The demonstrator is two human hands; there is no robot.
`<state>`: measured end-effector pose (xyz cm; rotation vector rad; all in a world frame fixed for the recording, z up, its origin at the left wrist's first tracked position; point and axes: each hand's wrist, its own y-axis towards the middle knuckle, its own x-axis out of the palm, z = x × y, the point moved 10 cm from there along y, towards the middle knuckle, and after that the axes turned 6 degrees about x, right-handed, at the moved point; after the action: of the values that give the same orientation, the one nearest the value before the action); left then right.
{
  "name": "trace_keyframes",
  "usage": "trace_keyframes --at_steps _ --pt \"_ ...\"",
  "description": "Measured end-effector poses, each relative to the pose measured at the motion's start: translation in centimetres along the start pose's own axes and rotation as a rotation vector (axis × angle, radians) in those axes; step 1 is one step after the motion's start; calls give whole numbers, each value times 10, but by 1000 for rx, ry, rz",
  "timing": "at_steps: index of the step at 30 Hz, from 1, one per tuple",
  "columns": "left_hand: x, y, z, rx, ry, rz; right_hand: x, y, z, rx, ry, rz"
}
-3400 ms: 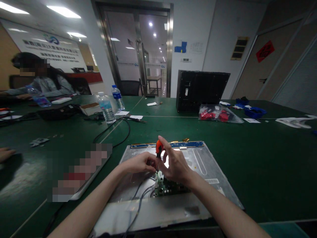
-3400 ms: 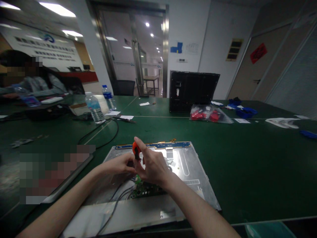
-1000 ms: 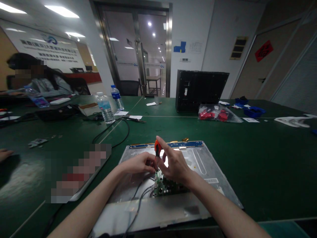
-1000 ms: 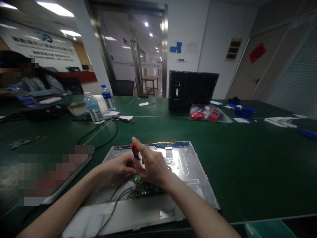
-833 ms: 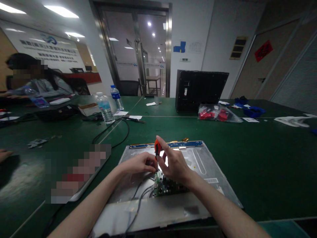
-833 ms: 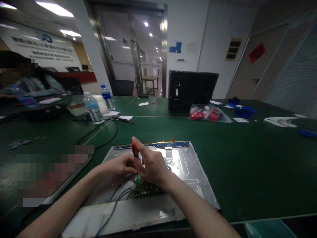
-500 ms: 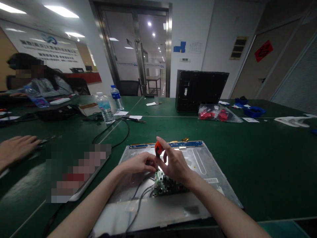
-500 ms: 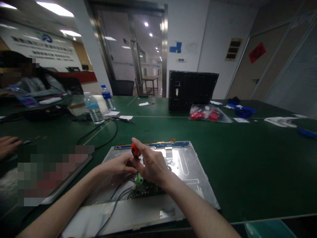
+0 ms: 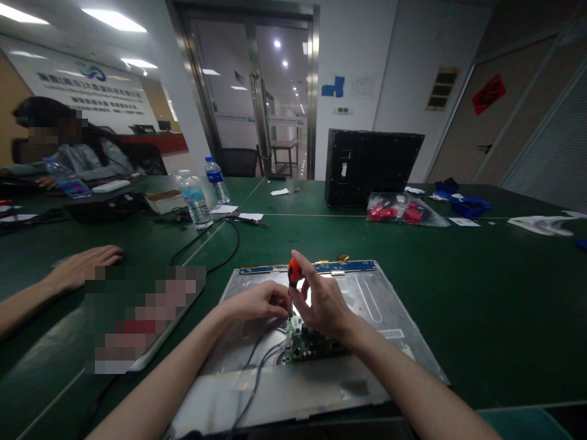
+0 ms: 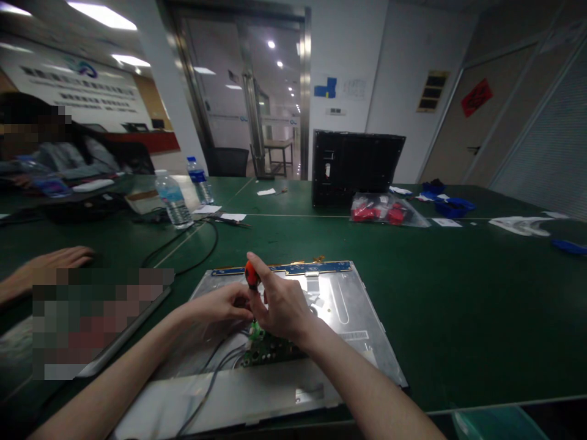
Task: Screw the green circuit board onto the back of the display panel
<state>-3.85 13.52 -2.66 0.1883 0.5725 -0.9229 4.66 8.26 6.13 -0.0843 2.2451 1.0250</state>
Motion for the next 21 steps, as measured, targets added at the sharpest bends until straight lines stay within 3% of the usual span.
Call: trace_keyframes --at_steps 9,16,21 --pt "-2 0 4 11 -17 27 -6 1 -6 -50 -9 64" --pt "0 2 4 22 -4 -6 -2 1 -5 -13 10 -19" --pt "1 2 3 18 -5 -13 -3 0 -6 -19 3 5"
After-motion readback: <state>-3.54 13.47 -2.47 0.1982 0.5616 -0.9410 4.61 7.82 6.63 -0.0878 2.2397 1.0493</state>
